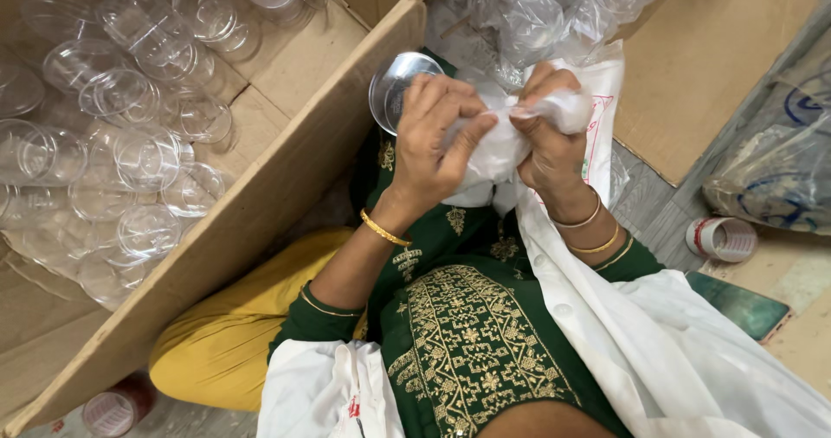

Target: The person sits on the floor next to a cardboard box of clear round plastic containers. They take containers from the box one at a time, insert each into a clear plastic bag, and place the bagged containers into a pile beside them, repeating this packing cycle throughout the episode.

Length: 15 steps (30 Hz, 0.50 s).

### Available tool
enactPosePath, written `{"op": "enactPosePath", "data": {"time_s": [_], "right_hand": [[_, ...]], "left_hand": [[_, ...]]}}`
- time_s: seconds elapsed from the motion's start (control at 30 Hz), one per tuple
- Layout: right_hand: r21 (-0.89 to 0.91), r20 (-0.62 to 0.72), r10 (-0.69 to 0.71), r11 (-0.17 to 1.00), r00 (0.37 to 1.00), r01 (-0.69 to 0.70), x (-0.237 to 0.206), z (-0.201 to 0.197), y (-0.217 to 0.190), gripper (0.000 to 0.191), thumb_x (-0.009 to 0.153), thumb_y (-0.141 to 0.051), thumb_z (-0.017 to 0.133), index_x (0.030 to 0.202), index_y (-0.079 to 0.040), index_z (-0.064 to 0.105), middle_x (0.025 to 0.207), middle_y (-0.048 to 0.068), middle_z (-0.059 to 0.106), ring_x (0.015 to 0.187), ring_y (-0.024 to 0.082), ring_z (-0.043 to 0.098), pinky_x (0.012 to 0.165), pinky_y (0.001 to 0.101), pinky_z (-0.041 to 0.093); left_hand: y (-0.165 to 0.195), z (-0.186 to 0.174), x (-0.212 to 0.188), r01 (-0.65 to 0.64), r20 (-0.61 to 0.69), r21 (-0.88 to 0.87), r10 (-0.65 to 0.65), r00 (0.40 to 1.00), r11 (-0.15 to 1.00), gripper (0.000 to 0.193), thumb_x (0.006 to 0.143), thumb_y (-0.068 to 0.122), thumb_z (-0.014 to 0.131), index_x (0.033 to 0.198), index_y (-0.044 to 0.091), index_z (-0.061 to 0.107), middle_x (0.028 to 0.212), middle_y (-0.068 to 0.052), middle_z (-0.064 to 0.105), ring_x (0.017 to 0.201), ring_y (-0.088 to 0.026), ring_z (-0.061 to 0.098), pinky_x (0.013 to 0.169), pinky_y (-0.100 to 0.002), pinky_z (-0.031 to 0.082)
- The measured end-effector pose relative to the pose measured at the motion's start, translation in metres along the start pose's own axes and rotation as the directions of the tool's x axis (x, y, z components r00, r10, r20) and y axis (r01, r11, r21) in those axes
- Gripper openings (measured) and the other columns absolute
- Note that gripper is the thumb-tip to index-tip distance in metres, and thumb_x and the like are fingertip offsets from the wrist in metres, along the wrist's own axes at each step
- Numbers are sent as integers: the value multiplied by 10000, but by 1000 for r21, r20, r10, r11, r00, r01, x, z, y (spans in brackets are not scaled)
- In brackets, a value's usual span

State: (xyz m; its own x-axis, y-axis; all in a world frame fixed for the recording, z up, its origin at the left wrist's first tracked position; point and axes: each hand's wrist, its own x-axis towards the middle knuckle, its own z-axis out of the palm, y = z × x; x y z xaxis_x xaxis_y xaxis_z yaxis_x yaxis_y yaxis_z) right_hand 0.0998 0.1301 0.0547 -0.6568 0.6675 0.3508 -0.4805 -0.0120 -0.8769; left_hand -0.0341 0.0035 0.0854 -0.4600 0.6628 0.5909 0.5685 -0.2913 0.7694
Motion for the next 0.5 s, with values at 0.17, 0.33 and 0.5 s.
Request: {"op": "enactPosePath", "data": {"time_s": [0.17,0.33,0.5], "right_hand": [[47,-52,15,999,999,-13,3,11,-7,292,865,-20,798,947,-104,531,985,70,572,931,149,523,906,275,426],[-55,-50,-25,998,998,22,5,12,0,322,1012,-290,727,953,-28,549,944,58,546,846,134,461,794,238,367],[9,6,66,998,998,-66,1,0,12,387,1094,-404,635,913,-80,524,983,36,516,906,118,456,866,244,391]], "left_hand": [[0,-3,0,-43,7,-50,44,999,998,299,860,218,822,1026,44,645,1147,-100,604,1075,-281,544,1002,-398,428],[-4,0,-6,-152,44,-137,159,986,979,224,905,186,789,1001,68,625,1183,-119,591,1102,-284,534,1021,-381,417],[-18,11,-24,291,263,-796,-131,956,530,196,977,177,743,963,59,588,1080,-100,590,944,-163,559,882,-296,433]]}}
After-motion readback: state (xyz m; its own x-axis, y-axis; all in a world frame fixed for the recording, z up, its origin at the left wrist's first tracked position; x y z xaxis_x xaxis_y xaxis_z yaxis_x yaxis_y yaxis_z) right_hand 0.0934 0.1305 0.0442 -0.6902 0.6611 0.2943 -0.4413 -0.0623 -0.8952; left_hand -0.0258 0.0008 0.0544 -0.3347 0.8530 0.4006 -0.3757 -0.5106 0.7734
